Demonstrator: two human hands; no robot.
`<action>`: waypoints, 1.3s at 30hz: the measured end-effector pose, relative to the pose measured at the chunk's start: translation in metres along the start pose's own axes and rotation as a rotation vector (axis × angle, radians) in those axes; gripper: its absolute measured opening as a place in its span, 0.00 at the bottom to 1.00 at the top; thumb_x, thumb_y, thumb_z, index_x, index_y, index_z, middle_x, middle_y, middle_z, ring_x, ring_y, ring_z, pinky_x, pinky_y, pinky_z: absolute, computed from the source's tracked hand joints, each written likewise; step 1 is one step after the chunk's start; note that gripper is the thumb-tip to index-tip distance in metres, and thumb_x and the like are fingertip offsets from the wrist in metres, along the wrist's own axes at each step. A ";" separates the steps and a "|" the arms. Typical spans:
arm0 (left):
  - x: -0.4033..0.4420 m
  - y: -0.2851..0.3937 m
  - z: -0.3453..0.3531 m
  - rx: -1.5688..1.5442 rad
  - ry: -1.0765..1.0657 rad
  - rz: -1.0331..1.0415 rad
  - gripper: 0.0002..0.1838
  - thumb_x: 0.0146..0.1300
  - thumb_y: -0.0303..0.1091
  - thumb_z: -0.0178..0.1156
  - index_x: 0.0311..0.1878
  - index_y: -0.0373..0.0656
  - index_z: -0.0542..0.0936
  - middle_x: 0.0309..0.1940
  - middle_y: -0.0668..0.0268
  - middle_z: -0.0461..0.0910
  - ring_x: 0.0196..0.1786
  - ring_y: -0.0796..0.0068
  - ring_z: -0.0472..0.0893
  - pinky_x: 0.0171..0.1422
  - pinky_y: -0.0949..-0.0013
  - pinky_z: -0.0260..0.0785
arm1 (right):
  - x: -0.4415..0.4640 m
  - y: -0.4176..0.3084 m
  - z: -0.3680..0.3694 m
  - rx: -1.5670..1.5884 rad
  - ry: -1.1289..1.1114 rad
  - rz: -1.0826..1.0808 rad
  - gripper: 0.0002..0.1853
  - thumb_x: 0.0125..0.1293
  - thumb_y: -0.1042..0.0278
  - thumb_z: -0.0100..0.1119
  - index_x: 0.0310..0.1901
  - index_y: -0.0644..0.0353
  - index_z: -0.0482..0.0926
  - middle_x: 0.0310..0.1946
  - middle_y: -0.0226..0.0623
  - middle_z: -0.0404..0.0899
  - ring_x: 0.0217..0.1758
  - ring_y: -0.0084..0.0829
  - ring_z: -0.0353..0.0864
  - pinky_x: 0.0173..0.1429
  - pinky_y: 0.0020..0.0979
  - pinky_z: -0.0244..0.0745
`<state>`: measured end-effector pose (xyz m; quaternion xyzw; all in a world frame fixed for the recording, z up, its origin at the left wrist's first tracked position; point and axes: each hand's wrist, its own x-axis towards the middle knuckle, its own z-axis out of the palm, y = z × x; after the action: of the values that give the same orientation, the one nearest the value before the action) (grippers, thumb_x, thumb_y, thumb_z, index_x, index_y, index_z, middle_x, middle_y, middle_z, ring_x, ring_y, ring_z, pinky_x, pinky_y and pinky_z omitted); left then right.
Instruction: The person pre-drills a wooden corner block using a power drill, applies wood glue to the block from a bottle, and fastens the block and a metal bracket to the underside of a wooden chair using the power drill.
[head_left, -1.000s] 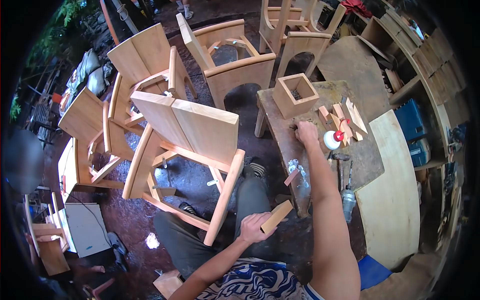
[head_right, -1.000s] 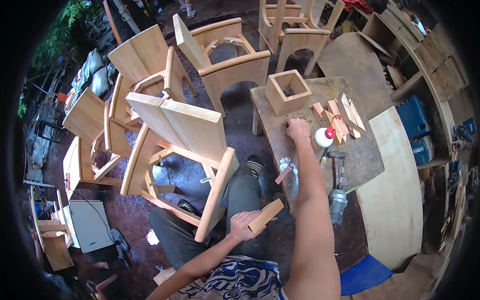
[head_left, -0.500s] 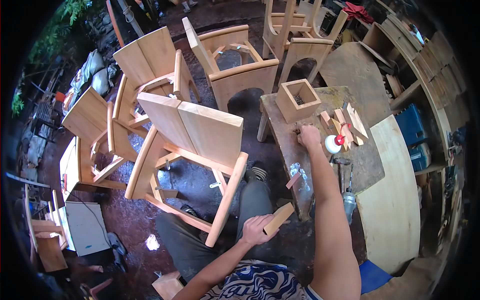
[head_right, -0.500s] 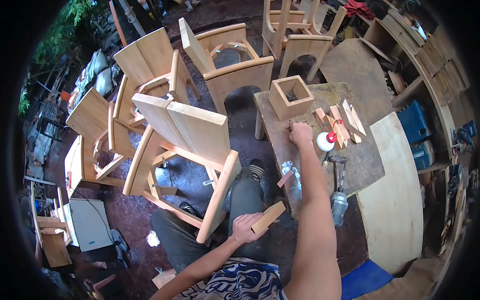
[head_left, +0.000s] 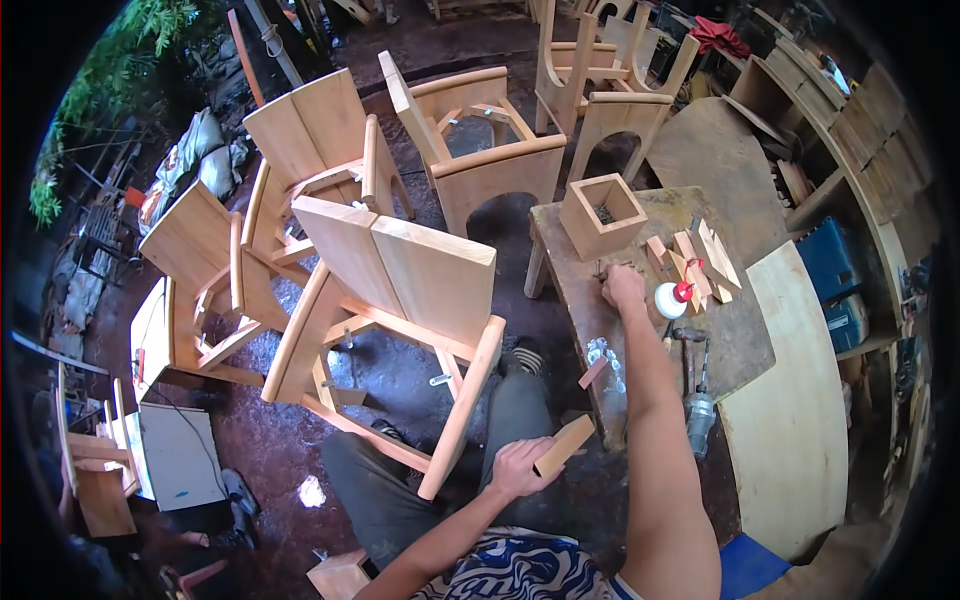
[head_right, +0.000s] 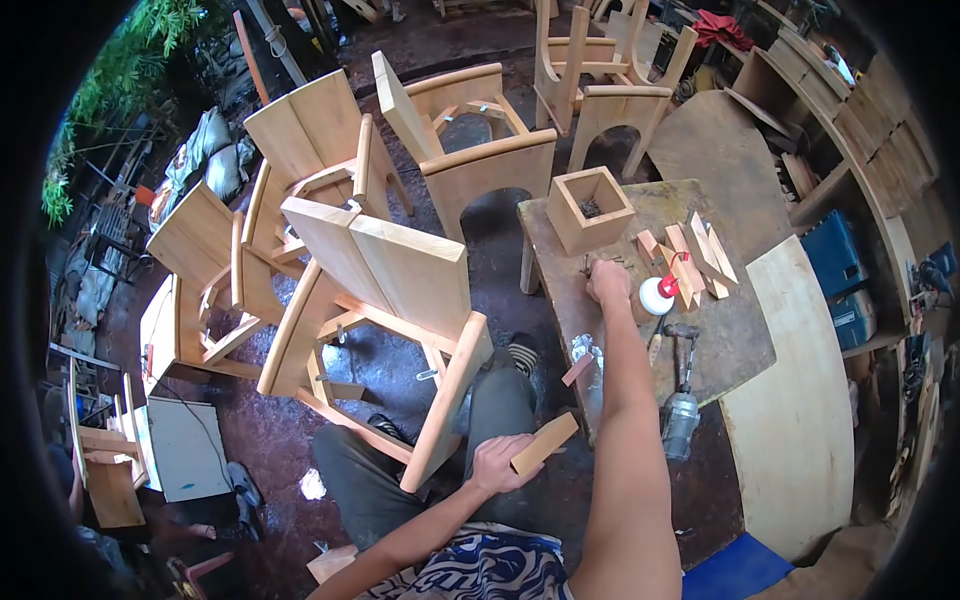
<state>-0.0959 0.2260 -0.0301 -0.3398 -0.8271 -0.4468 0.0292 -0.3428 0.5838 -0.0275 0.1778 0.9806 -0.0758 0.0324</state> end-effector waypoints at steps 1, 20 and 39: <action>0.002 -0.001 0.000 0.000 0.001 0.000 0.25 0.54 0.48 0.78 0.51 0.45 0.86 0.48 0.66 0.89 0.43 0.64 0.88 0.50 0.63 0.80 | 0.001 -0.001 0.000 -0.020 -0.007 0.009 0.11 0.60 0.70 0.62 0.41 0.60 0.90 0.44 0.53 0.90 0.50 0.52 0.91 0.57 0.49 0.86; -0.002 0.009 0.000 -0.010 0.026 -0.009 0.25 0.54 0.47 0.78 0.51 0.45 0.87 0.48 0.61 0.90 0.46 0.59 0.89 0.54 0.59 0.81 | -0.073 -0.018 -0.013 0.520 0.318 0.295 0.08 0.64 0.68 0.61 0.35 0.61 0.88 0.34 0.45 0.90 0.38 0.43 0.91 0.44 0.43 0.84; -0.019 0.009 -0.014 -0.045 0.014 -0.030 0.26 0.50 0.41 0.82 0.52 0.44 0.87 0.47 0.59 0.87 0.46 0.56 0.89 0.53 0.57 0.82 | -0.293 0.184 0.026 0.922 0.517 0.297 0.04 0.69 0.72 0.68 0.42 0.61 0.87 0.27 0.27 0.83 0.29 0.18 0.79 0.35 0.27 0.75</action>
<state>-0.0796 0.2085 -0.0223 -0.3249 -0.8216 -0.4680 0.0205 -0.0035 0.6491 -0.0516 0.3227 0.7862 -0.4461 -0.2805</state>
